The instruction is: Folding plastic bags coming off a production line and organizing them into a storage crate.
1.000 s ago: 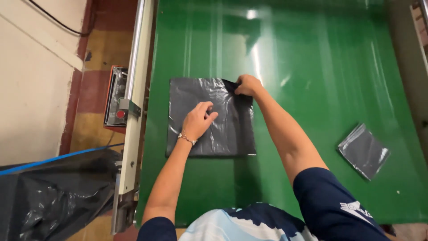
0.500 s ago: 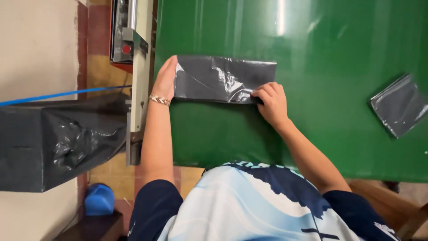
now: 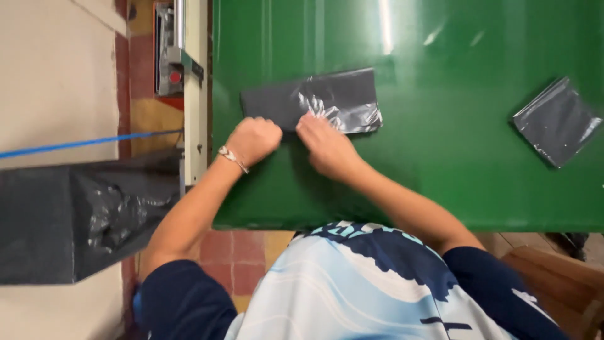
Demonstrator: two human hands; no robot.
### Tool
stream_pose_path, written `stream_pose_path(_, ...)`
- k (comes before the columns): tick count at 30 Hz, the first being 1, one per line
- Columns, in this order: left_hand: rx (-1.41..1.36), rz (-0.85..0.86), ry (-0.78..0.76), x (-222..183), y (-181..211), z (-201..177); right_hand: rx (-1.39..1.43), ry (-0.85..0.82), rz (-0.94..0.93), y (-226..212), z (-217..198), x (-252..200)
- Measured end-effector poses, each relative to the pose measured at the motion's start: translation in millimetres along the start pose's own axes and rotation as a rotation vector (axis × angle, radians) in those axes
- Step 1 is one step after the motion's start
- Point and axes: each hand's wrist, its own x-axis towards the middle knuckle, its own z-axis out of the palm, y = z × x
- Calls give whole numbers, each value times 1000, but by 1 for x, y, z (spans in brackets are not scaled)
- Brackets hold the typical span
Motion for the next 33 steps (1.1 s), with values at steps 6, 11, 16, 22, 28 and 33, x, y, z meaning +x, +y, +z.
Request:
stream_pose_path(6, -955, -169, -642, 91, 39, -73, 335, 146, 137, -33, -1, -71)
stream_pose_path(11, -1778, -664, -727, 90, 9, 21, 963, 235, 804, -8, 17, -121)
stream_pose_path(16, -1574, -981, -651, 104, 0, 20, 1549, 575, 1418, 34, 33, -105)
stream_pose_path(22, -626, -854, -547, 136, 33, 16, 1654, 431, 1645, 58, 70, -123)
stream_pose_path(28, -390, -387, -79, 179, 72, -17, 1477, 504, 1464, 46, 0, -125)
stream_pose_path(33, -393, -157, 216, 262, 147, -66, 1018, 853, 1267, 75, -106, -189)
